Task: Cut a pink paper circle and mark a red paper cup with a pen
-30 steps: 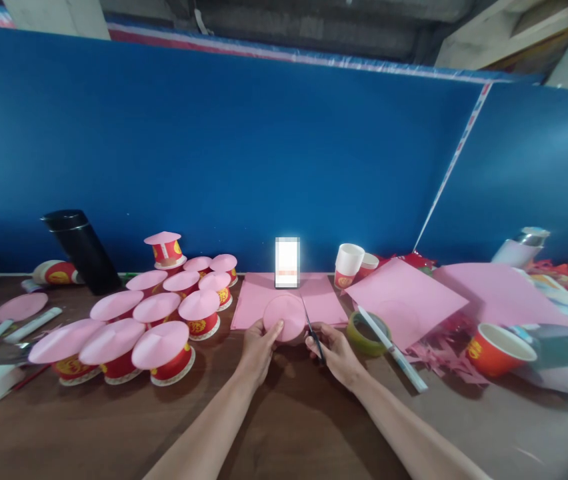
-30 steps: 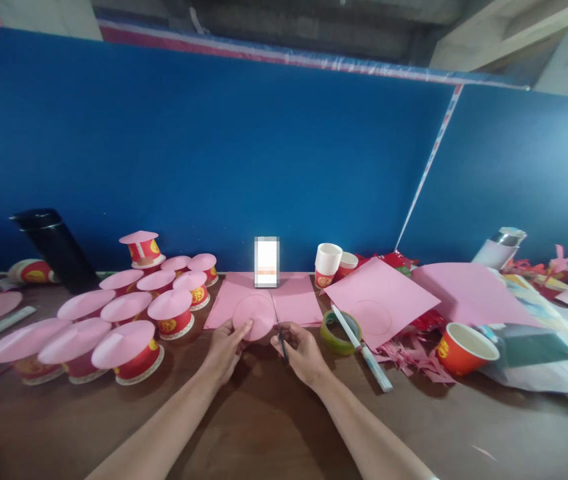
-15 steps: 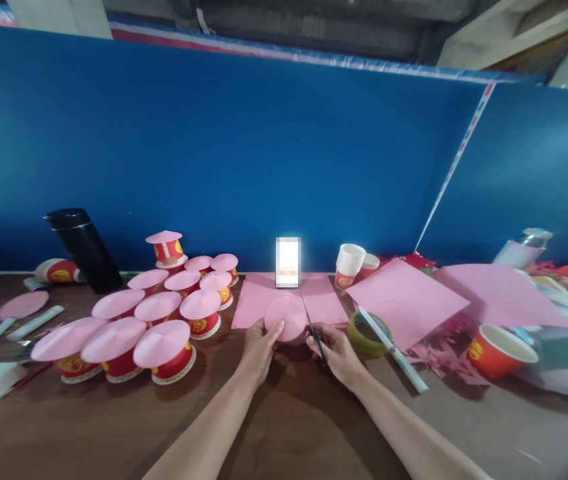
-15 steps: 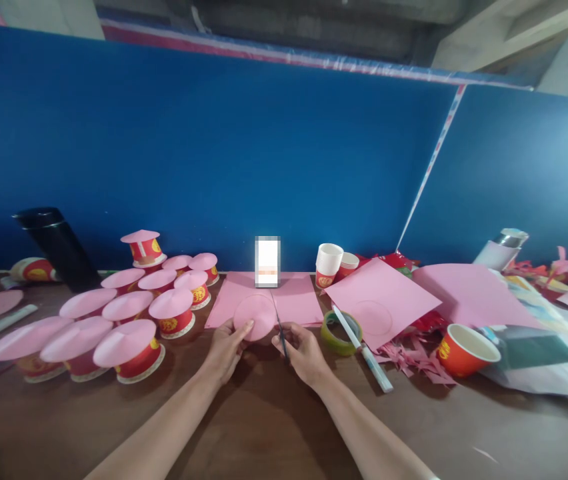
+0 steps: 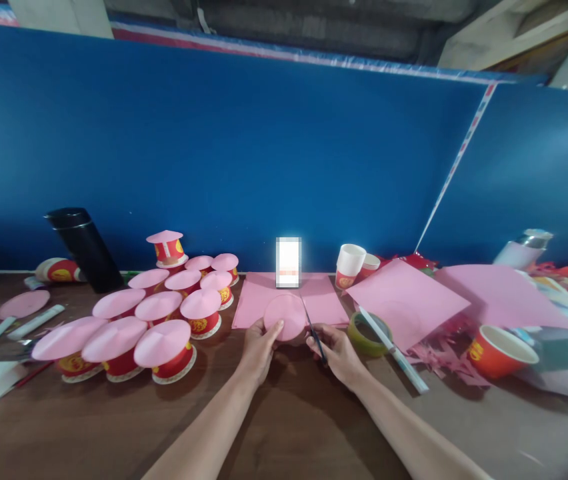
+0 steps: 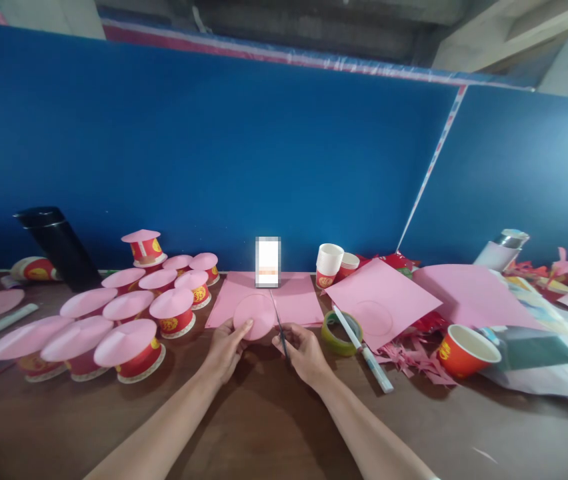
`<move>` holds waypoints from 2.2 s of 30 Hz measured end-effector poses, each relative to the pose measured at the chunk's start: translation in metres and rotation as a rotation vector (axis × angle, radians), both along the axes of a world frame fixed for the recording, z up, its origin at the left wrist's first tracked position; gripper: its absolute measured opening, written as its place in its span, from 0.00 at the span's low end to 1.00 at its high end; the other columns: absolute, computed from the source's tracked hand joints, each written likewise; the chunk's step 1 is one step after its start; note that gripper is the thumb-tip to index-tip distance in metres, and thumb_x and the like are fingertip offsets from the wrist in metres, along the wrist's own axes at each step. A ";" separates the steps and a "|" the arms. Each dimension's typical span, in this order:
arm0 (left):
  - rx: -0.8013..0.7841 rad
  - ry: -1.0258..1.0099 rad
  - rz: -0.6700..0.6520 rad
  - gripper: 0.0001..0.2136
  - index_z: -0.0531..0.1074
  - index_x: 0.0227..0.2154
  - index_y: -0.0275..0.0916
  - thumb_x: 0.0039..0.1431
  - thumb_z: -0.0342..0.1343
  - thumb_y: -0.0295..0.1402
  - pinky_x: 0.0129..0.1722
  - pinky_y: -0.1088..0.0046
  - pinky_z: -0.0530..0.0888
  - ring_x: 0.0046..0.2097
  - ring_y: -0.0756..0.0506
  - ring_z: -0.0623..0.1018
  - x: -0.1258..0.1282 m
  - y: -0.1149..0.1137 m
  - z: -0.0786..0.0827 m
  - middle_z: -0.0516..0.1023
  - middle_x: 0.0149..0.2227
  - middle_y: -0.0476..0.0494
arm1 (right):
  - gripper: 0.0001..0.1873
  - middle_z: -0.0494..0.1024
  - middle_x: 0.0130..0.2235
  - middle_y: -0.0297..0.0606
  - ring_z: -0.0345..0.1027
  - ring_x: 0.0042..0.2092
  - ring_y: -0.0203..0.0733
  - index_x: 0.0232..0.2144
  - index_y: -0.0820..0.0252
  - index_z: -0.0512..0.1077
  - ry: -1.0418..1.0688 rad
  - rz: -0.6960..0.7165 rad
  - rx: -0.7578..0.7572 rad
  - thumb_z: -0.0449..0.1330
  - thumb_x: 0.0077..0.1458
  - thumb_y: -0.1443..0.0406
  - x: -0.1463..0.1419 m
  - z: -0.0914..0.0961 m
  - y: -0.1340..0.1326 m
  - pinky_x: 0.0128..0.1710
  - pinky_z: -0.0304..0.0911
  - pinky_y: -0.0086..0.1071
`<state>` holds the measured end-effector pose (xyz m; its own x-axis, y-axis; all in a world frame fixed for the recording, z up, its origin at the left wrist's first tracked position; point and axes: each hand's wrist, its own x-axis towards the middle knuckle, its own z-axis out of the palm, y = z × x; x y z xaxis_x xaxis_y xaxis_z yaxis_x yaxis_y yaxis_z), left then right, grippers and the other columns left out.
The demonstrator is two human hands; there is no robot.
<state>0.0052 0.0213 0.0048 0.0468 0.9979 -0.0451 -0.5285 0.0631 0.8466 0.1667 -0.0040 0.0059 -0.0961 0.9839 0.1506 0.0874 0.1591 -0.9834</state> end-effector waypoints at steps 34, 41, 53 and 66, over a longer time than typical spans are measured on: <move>0.004 0.015 0.002 0.15 0.72 0.33 0.30 0.43 0.63 0.36 0.33 0.71 0.73 0.30 0.46 0.77 -0.001 0.000 -0.002 0.79 0.28 0.41 | 0.20 0.70 0.25 0.32 0.61 0.22 0.30 0.34 0.63 0.70 0.026 0.011 -0.033 0.63 0.44 0.53 0.001 0.006 -0.002 0.16 0.53 0.22; 0.003 0.003 -0.007 0.16 0.72 0.34 0.30 0.43 0.63 0.36 0.34 0.69 0.73 0.30 0.45 0.78 -0.001 0.001 -0.002 0.79 0.28 0.40 | 0.22 0.68 0.25 0.31 0.61 0.22 0.30 0.36 0.62 0.70 0.011 0.022 -0.029 0.64 0.43 0.53 0.002 0.003 0.000 0.15 0.53 0.21; -0.001 0.000 0.004 0.17 0.72 0.34 0.30 0.43 0.63 0.36 0.33 0.70 0.73 0.30 0.46 0.77 -0.002 0.000 -0.002 0.79 0.29 0.40 | 0.16 0.66 0.22 0.30 0.57 0.21 0.29 0.32 0.63 0.70 -0.006 0.024 -0.002 0.63 0.46 0.56 0.003 -0.001 0.001 0.16 0.51 0.22; -0.013 -0.003 0.035 0.16 0.71 0.33 0.32 0.44 0.62 0.38 0.32 0.72 0.71 0.30 0.47 0.76 -0.002 0.002 -0.003 0.78 0.28 0.42 | 0.19 0.64 0.20 0.29 0.55 0.21 0.29 0.32 0.64 0.71 -0.051 0.002 -0.027 0.63 0.44 0.54 0.001 0.005 -0.001 0.14 0.48 0.21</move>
